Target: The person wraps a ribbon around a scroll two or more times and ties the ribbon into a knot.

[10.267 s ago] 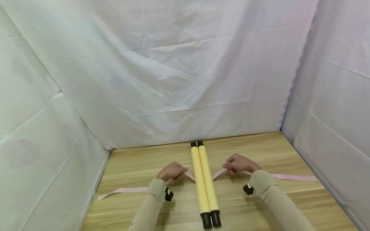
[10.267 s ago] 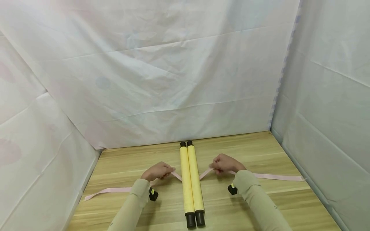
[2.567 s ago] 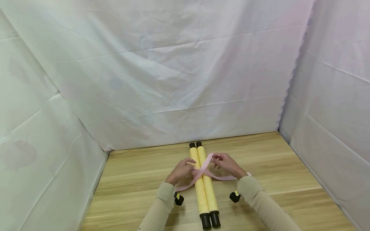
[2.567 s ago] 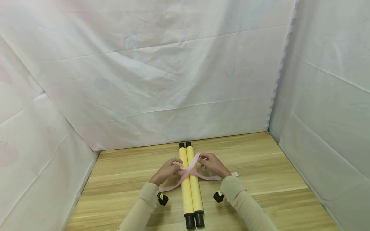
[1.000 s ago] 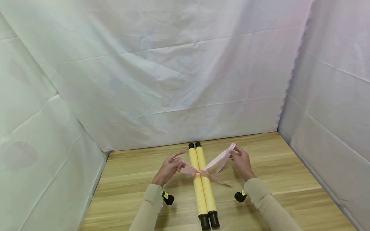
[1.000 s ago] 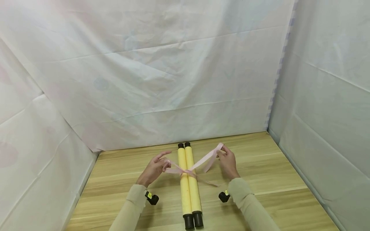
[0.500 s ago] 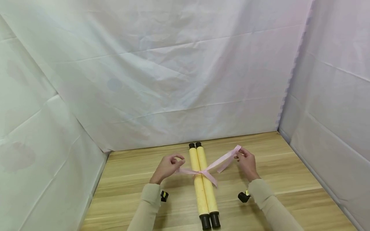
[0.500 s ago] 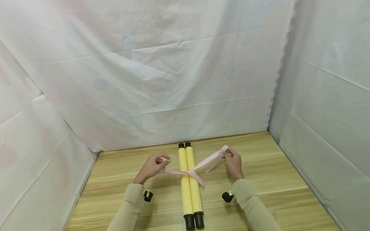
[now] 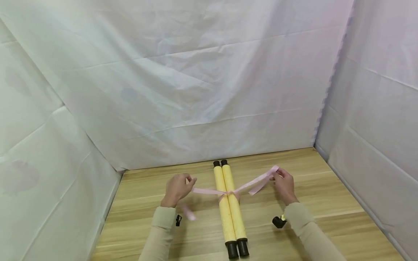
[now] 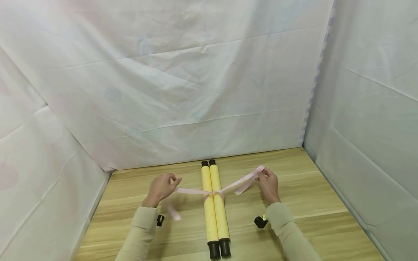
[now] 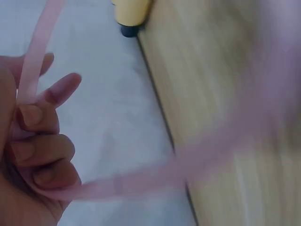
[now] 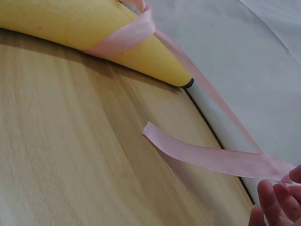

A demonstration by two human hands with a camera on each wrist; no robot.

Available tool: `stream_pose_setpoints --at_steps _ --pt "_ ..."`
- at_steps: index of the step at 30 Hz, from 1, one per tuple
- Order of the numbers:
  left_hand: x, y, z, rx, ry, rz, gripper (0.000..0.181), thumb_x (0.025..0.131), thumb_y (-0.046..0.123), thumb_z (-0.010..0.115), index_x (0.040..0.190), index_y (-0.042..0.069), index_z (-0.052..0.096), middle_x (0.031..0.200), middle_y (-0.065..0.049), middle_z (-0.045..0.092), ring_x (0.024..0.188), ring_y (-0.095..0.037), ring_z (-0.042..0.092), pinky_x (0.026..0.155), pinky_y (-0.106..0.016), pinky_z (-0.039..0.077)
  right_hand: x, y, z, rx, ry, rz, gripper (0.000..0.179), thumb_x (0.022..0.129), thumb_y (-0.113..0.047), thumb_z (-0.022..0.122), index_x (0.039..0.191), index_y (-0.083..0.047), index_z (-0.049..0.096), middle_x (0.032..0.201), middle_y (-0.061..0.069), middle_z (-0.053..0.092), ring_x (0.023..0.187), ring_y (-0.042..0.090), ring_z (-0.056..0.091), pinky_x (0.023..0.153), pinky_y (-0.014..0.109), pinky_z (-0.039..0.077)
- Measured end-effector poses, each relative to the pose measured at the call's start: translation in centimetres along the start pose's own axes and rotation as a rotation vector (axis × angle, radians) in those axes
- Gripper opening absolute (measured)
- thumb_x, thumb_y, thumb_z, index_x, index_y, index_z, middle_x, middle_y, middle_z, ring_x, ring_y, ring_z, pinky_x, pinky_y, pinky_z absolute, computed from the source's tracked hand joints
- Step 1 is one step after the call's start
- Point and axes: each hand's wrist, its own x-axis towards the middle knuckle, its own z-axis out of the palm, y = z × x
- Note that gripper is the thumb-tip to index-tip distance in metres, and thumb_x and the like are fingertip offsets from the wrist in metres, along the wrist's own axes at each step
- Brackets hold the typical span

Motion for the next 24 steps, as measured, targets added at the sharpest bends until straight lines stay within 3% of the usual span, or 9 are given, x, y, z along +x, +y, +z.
stream_pose_setpoints --at_steps 5,8,10,12,14,16,20,24 --pt "-0.6 -2.5 1.1 0.024 0.024 -0.039 0.022 0.094 0.026 0.068 0.081 0.009 0.071 0.047 0.007 0.035 0.04 -0.006 0.025 0.039 -0.02 0.021 0.0 0.4 -1.1 -0.012 0.109 0.047 0.041 0.098 -0.012 0.052 0.136 0.002 0.054 0.101 0.001 0.055 0.073 0.003 0.059 0.064 0.018 0.05" --pt "-1.1 -3.7 2.0 0.043 0.001 -0.069 0.018 0.093 0.021 0.068 0.084 0.007 0.071 0.053 0.0 0.047 0.043 -0.011 0.036 0.04 -0.025 0.032 -0.2 0.3 -1.8 -0.048 0.207 0.065 0.041 0.097 -0.014 0.049 0.134 0.0 0.056 0.1 0.0 0.053 0.074 0.005 0.053 0.061 0.017 0.044" --pt "-1.4 -4.2 2.8 0.047 -0.015 -0.09 0.015 0.093 0.019 0.068 0.092 0.005 0.071 0.07 -0.009 0.06 0.059 -0.022 0.054 0.053 -0.036 0.047 -0.3 0.2 -2.1 -0.058 0.256 0.064 0.039 0.098 -0.016 0.048 0.133 -0.002 0.057 0.101 0.001 0.052 0.076 0.006 0.051 0.061 0.017 0.041" --pt "-1.6 -4.1 3.7 0.012 -0.041 -0.104 0.019 0.094 0.018 0.065 0.105 0.003 0.07 0.097 -0.018 0.065 0.087 -0.034 0.061 0.075 -0.049 0.051 -0.3 0.0 -2.1 -0.069 0.261 0.038 0.036 0.099 -0.018 0.048 0.13 -0.003 0.059 0.102 0.003 0.053 0.079 0.008 0.05 0.063 0.018 0.04" --pt "-1.6 -3.5 4.8 -0.057 -0.078 -0.079 0.027 0.097 0.019 0.061 0.116 0.001 0.066 0.117 -0.022 0.061 0.108 -0.04 0.056 0.09 -0.057 0.046 -0.3 -0.1 -1.7 -0.084 0.202 -0.015 0.031 0.1 -0.017 0.05 0.125 -0.002 0.061 0.102 0.008 0.057 0.08 0.01 0.051 0.064 0.019 0.042" --pt "-1.5 -2.4 5.9 -0.198 -0.139 -0.039 0.031 0.1 0.022 0.058 0.122 0.0 0.062 0.122 -0.022 0.058 0.114 -0.039 0.055 0.094 -0.057 0.045 -0.6 -0.2 -0.7 -0.112 0.069 -0.095 0.027 0.101 -0.014 0.052 0.121 0.001 0.063 0.103 0.013 0.061 0.084 0.014 0.056 0.068 0.022 0.047" --pt "-1.1 -0.1 7.6 -0.469 -0.281 0.059 0.028 0.102 0.028 0.055 0.114 0.003 0.059 0.11 -0.013 0.063 0.103 -0.028 0.062 0.088 -0.046 0.051 -1.4 -0.5 2.8 -0.187 -0.238 -0.32 0.021 0.1 -0.009 0.057 0.113 0.006 0.065 0.102 0.02 0.067 0.089 0.022 0.063 0.075 0.028 0.052" --pt "-0.8 1.3 8.8 -0.603 -0.355 0.045 0.025 0.101 0.034 0.057 0.105 0.01 0.057 0.1 -0.005 0.063 0.091 -0.018 0.06 0.078 -0.036 0.052 -2.5 -1.1 6.5 -0.246 -0.441 -0.417 0.023 0.1 -0.009 0.059 0.117 0.004 0.064 0.11 0.019 0.066 0.099 0.025 0.061 0.087 0.034 0.049"
